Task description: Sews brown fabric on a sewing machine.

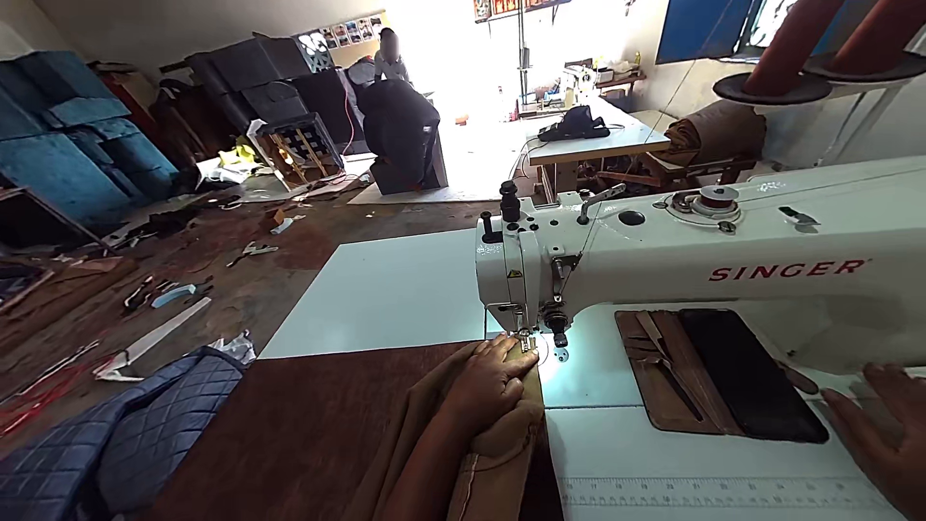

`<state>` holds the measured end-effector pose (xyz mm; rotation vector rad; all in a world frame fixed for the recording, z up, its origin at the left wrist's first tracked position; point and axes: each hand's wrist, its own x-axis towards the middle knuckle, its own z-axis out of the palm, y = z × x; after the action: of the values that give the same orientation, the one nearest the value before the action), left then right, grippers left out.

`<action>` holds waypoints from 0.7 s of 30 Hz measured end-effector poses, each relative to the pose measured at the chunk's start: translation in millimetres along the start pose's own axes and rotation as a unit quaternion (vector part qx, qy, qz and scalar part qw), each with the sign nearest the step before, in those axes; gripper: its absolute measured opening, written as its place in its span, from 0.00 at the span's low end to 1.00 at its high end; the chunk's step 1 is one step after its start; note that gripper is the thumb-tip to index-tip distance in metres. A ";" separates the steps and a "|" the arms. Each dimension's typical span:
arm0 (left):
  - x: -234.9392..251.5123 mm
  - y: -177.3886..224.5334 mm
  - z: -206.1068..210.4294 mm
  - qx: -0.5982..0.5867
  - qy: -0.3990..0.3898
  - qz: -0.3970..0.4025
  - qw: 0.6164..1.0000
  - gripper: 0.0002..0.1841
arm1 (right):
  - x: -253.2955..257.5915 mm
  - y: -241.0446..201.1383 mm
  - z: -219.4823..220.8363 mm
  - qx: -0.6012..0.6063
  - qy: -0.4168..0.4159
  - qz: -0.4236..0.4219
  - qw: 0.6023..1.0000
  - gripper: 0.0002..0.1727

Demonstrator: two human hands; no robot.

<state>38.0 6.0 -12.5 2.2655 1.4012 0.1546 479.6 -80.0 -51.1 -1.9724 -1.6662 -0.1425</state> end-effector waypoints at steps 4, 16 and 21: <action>-6.3 1.4 2.8 -0.001 0.002 0.006 1.000 0.28 | -0.4 16.3 5.4 -0.010 -0.035 -0.021 0.999 0.43; -3.3 -2.4 -1.1 0.014 -0.012 0.020 1.000 0.29 | -4.9 21.8 15.5 0.010 0.050 -0.062 0.997 0.42; 2.1 -6.4 -5.2 0.027 -0.023 0.032 0.999 0.29 | -9.4 10.8 13.4 0.034 0.096 -0.073 0.992 0.38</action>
<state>32.1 11.8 -11.0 2.3438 1.3248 0.0857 484.1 -82.9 -70.0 -1.7282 -1.6654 -0.3156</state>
